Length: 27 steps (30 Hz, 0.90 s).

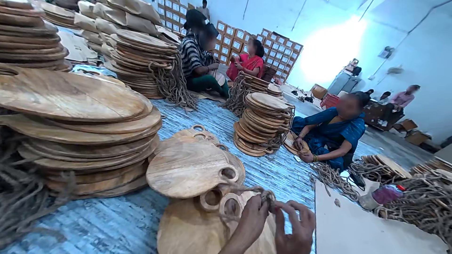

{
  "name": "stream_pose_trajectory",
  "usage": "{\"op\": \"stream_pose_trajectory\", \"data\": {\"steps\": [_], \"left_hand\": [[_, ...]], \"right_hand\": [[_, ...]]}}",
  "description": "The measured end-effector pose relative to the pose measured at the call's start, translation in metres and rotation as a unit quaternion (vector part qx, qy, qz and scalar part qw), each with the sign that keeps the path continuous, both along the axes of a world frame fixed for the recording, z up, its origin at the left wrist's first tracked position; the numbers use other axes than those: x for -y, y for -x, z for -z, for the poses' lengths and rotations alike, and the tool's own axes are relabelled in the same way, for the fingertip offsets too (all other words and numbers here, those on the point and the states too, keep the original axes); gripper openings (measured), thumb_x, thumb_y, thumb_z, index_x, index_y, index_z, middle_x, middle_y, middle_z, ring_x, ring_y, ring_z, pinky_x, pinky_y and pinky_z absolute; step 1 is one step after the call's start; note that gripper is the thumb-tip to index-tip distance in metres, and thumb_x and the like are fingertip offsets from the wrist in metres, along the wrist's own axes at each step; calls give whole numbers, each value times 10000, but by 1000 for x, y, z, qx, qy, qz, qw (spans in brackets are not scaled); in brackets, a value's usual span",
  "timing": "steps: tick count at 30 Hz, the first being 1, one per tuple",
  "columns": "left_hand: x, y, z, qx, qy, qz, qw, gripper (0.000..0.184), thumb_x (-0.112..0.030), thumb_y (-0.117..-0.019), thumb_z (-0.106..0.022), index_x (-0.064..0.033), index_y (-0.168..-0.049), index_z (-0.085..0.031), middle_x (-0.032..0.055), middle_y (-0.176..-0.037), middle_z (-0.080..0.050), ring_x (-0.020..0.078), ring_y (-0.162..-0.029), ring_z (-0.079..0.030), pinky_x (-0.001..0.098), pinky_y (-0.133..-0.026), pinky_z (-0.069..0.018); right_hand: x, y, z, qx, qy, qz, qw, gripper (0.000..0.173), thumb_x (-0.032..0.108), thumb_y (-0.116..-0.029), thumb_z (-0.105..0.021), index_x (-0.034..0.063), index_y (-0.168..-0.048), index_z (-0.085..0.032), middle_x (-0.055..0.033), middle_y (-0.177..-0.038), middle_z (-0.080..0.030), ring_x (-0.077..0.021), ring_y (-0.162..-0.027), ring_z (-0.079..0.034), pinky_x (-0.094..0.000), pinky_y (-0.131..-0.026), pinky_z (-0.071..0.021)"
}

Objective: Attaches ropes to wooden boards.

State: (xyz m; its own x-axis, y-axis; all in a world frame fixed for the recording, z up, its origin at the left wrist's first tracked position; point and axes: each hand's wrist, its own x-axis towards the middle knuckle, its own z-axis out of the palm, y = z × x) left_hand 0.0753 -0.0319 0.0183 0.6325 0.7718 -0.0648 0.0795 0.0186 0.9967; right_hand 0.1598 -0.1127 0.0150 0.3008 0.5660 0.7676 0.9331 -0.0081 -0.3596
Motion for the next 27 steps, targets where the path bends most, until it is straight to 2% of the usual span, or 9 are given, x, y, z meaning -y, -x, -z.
{"op": "stream_pose_trajectory", "data": {"steps": [3,5,8,11,14,17,22,24,27], "left_hand": [[5,-4,-2,-49,-36,13,998,296,-70,-1071,-423,136,-1180,-605,252,-1073,-643,304,-1016,-623,438,-953,-478],[10,-8,-1,-51,-63,7,997,334,-94,-1086,-401,122,-1257,-589,251,-1104,-653,304,-1033,-631,432,-955,-479],[16,-12,-3,-77,-79,2,994,400,-101,-1094,-384,143,-1393,-489,316,-1257,-621,383,-1199,-610,474,-1063,-440],[18,-15,-2,-105,-99,-5,990,394,-104,-1091,-397,154,-1388,-431,319,-1180,-630,401,-1153,-626,482,-1026,-464],[17,-15,-2,-110,-102,3,989,429,-109,-1096,-395,164,-1427,-387,320,-1178,-634,400,-1147,-631,477,-1023,-467],[16,-15,1,-92,-123,21,988,405,-126,-1099,-401,159,-1386,-422,293,-1078,-651,374,-1039,-658,464,-963,-497],[10,-15,11,-77,-132,79,985,405,-181,-1110,-389,145,-1341,-456,234,-982,-634,310,-911,-643,430,-889,-507],[12,-16,17,-71,-122,65,988,394,-197,-1113,-377,138,-1287,-490,205,-925,-623,283,-858,-630,411,-848,-507],[16,-18,23,-64,-119,50,990,385,-194,-1114,-369,134,-1273,-491,194,-900,-626,270,-843,-638,401,-836,-514]], "right_hand": [[-1,5,16,-5,38,53,998,162,98,-899,-648,23,-941,-786,-228,-949,-688,-447,-930,-643,-592,-867,-455],[1,4,16,-9,59,91,994,186,89,-914,-638,8,-987,-789,-260,-985,-690,-495,-955,-643,-641,-867,-447],[2,6,14,-12,94,122,988,204,76,-931,-637,28,-1045,-799,-258,-1027,-707,-521,-1001,-636,-663,-869,-436],[1,6,13,-22,126,133,983,189,81,-935,-642,27,-1022,-800,-259,-1045,-712,-538,-1036,-629,-679,-877,-424],[1,4,9,-39,147,131,980,175,72,-938,-649,32,-1017,-799,-256,-1064,-710,-538,-1063,-619,-683,-891,-414],[3,6,-3,-72,172,136,973,193,76,-959,-637,45,-1054,-802,-258,-1139,-700,-538,-1108,-602,-702,-916,-393],[7,1,-24,-163,285,125,936,234,115,-1009,-592,30,-1116,-782,-249,-1285,-662,-511,-1275,-522,-695,-1052,-299],[7,-4,-30,-180,332,109,920,242,133,-1016,-588,30,-1130,-775,-228,-1283,-666,-478,-1295,-513,-669,-1063,-301],[6,-18,-28,-210,358,76,907,232,160,-998,-624,16,-1108,-769,-201,-1237,-692,-435,-1262,-545,-627,-1034,-361]]}}
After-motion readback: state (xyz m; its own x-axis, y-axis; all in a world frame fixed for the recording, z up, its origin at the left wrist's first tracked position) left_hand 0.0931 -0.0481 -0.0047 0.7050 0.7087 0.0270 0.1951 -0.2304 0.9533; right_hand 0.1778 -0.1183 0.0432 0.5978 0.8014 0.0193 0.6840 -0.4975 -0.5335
